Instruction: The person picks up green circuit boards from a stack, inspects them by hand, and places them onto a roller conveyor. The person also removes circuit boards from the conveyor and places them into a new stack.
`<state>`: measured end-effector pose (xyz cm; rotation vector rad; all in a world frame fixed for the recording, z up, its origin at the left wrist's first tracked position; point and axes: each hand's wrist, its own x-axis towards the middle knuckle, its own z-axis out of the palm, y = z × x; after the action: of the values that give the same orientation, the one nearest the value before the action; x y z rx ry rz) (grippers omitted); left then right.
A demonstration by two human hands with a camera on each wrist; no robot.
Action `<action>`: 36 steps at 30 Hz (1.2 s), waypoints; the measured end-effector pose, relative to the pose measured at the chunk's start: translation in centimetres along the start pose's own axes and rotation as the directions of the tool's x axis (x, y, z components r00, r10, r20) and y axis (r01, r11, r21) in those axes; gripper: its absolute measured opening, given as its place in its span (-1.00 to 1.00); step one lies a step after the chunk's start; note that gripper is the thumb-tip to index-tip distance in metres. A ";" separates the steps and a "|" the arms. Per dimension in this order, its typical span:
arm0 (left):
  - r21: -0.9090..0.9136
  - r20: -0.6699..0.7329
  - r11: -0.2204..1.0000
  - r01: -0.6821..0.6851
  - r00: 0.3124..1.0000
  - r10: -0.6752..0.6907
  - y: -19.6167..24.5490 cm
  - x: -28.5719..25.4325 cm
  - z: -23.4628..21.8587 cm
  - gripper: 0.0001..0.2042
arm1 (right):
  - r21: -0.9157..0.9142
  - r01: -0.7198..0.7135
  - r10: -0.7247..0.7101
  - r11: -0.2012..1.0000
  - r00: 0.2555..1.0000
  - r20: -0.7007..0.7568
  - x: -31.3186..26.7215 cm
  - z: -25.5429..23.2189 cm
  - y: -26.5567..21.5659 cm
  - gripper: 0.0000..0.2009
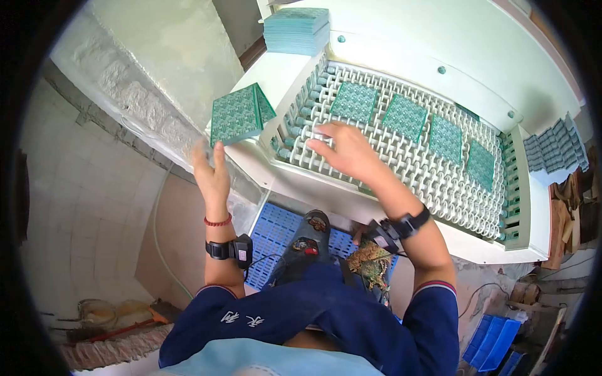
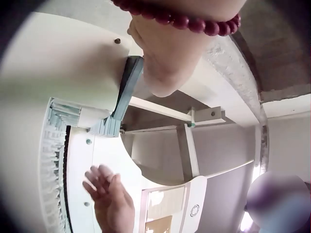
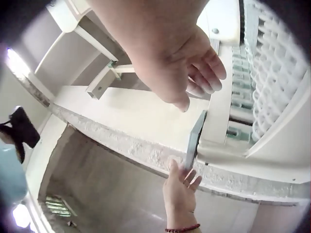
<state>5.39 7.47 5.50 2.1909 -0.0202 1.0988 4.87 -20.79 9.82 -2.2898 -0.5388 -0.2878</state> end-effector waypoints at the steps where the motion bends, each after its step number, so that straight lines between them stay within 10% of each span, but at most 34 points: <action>1: -0.017 0.090 0.999 -0.042 0.995 0.043 0.9 0.1 -0.5 -0.56 | 0.072 -0.031 0.030 0.997 0.999 0.018 1.4 1.0 -0.6 -0.58; 10: 0.138 0.273 0.987 -0.077 0.961 0.037 3.6 -0.4 0.1 -0.46 | 0.010 -0.273 0.273 0.962 0.961 -0.055 9.7 6.1 -2.5 -0.64; 15: 0.288 0.293 0.916 -0.279 0.936 0.193 5.9 -1.1 -0.8 -0.52 | 0.789 -0.474 0.476 0.391 0.838 0.268 6.9 4.8 0.4 -0.74; 19: -0.269 0.189 0.935 -0.232 0.939 0.288 8.7 -4.1 -1.6 -0.59 | 0.910 -0.332 0.525 0.249 0.836 0.162 -0.6 2.1 2.3 -0.76; 22: -0.681 0.649 0.453 0.575 0.761 0.009 8.8 -6.7 1.3 -0.63 | 0.922 -0.318 0.633 0.221 0.766 0.113 -6.8 0.9 2.8 -0.78; 25: -0.433 0.879 -0.185 0.882 0.459 0.130 10.7 -7.5 3.7 -0.67 | 0.933 -0.295 0.660 0.205 0.746 0.090 -11.8 2.4 3.7 -0.77; 29: -0.304 0.942 -0.054 0.951 0.309 0.131 10.6 -9.1 6.2 -0.72 | 0.878 -0.410 0.732 0.247 0.672 0.108 -15.2 2.3 3.1 -0.76; 36: -0.278 0.960 0.129 0.952 0.278 0.019 10.8 -8.9 6.6 -0.75 | 0.712 -0.458 0.708 0.533 0.701 -0.079 -15.2 1.2 4.3 -0.78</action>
<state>1.14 -7.07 2.46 1.1061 -0.1166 -0.5736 -6.56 -27.08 0.79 -1.5298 0.3436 -0.1321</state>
